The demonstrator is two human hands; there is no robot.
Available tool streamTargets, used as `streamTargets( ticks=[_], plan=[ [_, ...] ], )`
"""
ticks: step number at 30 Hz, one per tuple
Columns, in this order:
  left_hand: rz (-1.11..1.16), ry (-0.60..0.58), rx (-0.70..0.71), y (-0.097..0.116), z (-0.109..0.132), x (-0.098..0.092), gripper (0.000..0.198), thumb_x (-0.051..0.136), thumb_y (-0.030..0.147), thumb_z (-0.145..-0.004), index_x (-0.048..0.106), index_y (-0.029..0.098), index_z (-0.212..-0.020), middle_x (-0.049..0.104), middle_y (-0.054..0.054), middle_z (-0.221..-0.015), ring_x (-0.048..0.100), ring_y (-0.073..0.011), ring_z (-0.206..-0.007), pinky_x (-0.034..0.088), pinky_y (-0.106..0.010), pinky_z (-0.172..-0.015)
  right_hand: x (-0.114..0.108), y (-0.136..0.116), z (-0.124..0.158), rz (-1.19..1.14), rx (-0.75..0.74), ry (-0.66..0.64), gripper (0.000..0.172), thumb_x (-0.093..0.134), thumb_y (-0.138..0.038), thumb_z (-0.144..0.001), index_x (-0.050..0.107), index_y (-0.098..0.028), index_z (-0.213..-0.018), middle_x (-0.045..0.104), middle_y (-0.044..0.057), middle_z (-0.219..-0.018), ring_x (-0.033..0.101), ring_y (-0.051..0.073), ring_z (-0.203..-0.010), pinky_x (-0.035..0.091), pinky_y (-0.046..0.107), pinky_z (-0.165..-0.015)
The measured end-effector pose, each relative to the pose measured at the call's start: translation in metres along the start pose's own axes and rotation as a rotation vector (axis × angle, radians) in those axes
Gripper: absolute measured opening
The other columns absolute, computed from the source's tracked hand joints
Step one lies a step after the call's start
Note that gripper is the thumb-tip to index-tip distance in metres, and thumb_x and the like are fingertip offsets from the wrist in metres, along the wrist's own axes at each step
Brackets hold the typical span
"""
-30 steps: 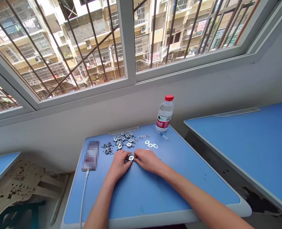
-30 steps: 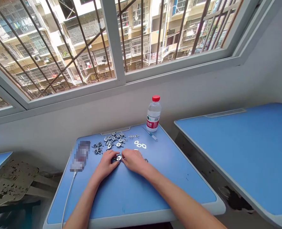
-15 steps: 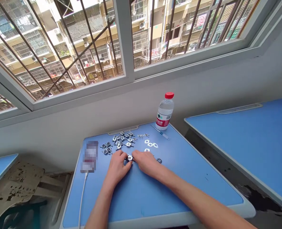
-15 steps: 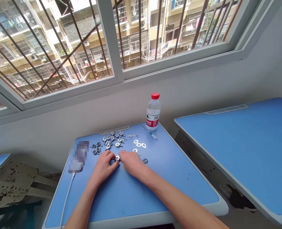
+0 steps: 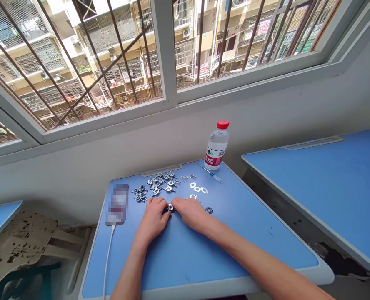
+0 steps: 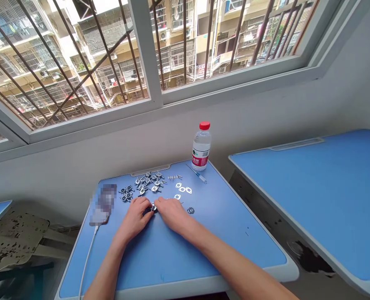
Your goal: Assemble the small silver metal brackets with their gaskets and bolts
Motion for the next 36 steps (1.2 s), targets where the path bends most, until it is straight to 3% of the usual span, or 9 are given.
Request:
streamTargets(
  ticks=[6, 9, 13, 17, 21, 24, 27, 33, 36],
  plan=[
    [0.014, -0.003, -0.043, -0.001, 0.002, 0.002, 0.014, 0.060, 0.016, -0.081, 0.050, 0.021, -0.072, 0.057, 0.000, -0.082, 0.053, -0.0198, -0.082, 0.040, -0.038, -0.090, 0.001, 0.002, 0.000, 0.007, -0.006, -0.012, 0.025, 0.047, -0.002, -0.087, 0.059, -0.019, -0.101, 0.066, 0.008, -0.099, 0.066, 0.022, -0.077, 0.024, 0.029, -0.056],
    [0.058, -0.052, -0.073, -0.005, 0.004, 0.004, 0.012, 0.066, 0.017, -0.077, 0.055, 0.021, -0.083, 0.059, -0.001, -0.086, 0.054, -0.0212, -0.088, 0.041, -0.036, -0.089, 0.000, 0.006, 0.001, 0.008, -0.008, -0.014, 0.022, 0.048, -0.005, -0.088, 0.060, -0.019, -0.100, 0.066, 0.007, -0.098, 0.064, 0.020, -0.074, 0.023, 0.029, -0.055],
    [0.126, -0.103, -0.052, -0.008, 0.003, 0.005, 0.027, 0.057, 0.007, -0.080, 0.062, 0.023, -0.101, 0.061, 0.000, -0.086, 0.056, -0.0208, -0.092, 0.041, -0.034, -0.091, 0.001, 0.008, 0.002, 0.003, -0.014, -0.001, 0.026, 0.043, -0.005, -0.091, 0.061, -0.020, -0.100, 0.065, 0.006, -0.099, 0.062, 0.019, -0.074, 0.023, 0.029, -0.055],
    [0.143, -0.134, -0.038, -0.010, 0.001, 0.006, 0.020, 0.055, 0.009, -0.082, 0.066, 0.022, -0.094, 0.062, -0.001, -0.082, 0.056, -0.0209, -0.089, 0.042, -0.034, -0.091, -0.003, 0.007, 0.007, -0.014, -0.033, 0.010, 0.025, 0.045, -0.006, -0.088, 0.062, -0.019, -0.100, 0.065, 0.006, -0.100, 0.062, 0.018, -0.076, 0.025, 0.028, -0.057],
    [0.174, -0.136, -0.022, -0.009, 0.000, 0.006, 0.021, 0.053, 0.010, -0.081, 0.066, 0.021, -0.092, 0.063, -0.002, -0.082, 0.056, -0.0210, -0.089, 0.043, -0.033, -0.089, -0.013, 0.004, 0.014, -0.098, -0.039, 0.040, 0.013, 0.054, -0.024, -0.088, 0.062, -0.018, -0.096, 0.064, 0.007, -0.098, 0.062, 0.020, -0.077, 0.030, 0.029, -0.061],
    [0.200, -0.145, -0.006, -0.007, 0.000, 0.004, 0.024, 0.051, 0.008, -0.078, 0.067, 0.021, -0.090, 0.061, -0.002, -0.082, 0.055, -0.0208, -0.087, 0.044, -0.031, -0.085, -0.016, 0.003, 0.016, -0.136, -0.001, 0.049, 0.025, 0.057, -0.041, -0.090, 0.063, -0.017, -0.095, 0.064, 0.007, -0.097, 0.062, 0.021, -0.078, 0.031, 0.029, -0.062],
    [0.215, -0.170, -0.006, -0.006, 0.001, 0.004, 0.028, 0.049, 0.005, -0.075, 0.068, 0.020, -0.088, 0.058, -0.002, -0.078, 0.055, -0.0202, -0.084, 0.045, -0.029, -0.080, -0.015, 0.002, 0.014, -0.155, 0.023, 0.046, 0.022, 0.056, -0.039, -0.092, 0.064, -0.018, -0.096, 0.064, 0.006, -0.097, 0.062, 0.020, -0.078, 0.030, 0.029, -0.062],
    [0.299, -0.136, -0.015, -0.010, 0.003, 0.003, 0.034, 0.051, 0.005, -0.076, 0.068, 0.020, -0.102, 0.057, -0.007, -0.107, 0.058, -0.0191, -0.094, 0.047, -0.029, -0.087, -0.015, 0.004, 0.014, -0.197, 0.036, 0.050, 0.020, 0.058, -0.036, -0.091, 0.064, -0.019, -0.099, 0.063, 0.005, -0.099, 0.062, 0.019, -0.077, 0.032, 0.028, -0.063],
    [0.269, -0.155, 0.001, -0.012, 0.003, 0.006, 0.031, 0.052, 0.006, -0.079, 0.067, 0.019, -0.104, 0.059, -0.007, -0.106, 0.057, -0.0209, -0.099, 0.046, -0.030, -0.089, -0.015, 0.003, 0.015, -0.198, 0.030, 0.056, 0.022, 0.059, -0.038, -0.091, 0.064, -0.018, -0.099, 0.063, 0.006, -0.101, 0.062, 0.020, -0.078, 0.033, 0.029, -0.063]
  ],
)
Point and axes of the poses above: each hand's wrist, its own z-axis away from the middle knuckle, its own x-axis out of the palm, y = z × x, the point moved 6 cm from there along -z, towards the middle knuckle
